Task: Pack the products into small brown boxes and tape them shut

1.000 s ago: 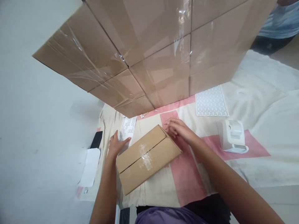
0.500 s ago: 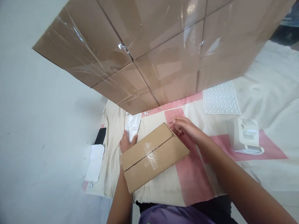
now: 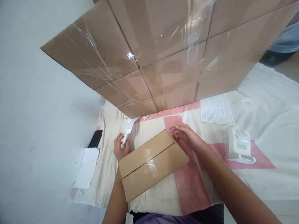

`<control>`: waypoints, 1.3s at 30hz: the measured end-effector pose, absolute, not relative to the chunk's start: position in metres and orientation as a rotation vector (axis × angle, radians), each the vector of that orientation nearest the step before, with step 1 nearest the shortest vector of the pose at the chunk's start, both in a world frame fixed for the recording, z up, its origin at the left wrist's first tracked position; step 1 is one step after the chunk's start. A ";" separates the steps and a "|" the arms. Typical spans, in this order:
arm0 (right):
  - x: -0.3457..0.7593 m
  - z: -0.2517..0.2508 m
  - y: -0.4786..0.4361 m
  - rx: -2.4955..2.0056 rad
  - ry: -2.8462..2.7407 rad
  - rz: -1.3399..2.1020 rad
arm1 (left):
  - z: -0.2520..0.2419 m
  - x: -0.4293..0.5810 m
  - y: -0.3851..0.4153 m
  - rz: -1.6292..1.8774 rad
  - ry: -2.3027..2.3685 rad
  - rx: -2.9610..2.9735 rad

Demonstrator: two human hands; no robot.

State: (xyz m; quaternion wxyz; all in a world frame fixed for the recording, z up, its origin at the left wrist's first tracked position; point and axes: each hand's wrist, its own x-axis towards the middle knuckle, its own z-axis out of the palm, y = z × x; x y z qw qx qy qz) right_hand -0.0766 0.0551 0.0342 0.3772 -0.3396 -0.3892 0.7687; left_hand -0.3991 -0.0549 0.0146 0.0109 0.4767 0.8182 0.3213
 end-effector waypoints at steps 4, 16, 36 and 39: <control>-0.077 0.039 0.054 -0.778 -1.020 2.084 | 0.012 -0.388 -0.049 1.154 2.434 1.715; -0.070 0.067 0.037 -1.179 -1.127 1.731 | 0.035 -0.314 0.037 1.275 0.746 2.936; -0.091 0.030 0.045 -1.276 -1.150 1.644 | 0.003 -0.293 0.049 1.309 1.230 2.403; -0.091 0.025 0.046 -1.246 -1.093 1.700 | 0.002 -0.292 0.050 1.306 1.296 2.412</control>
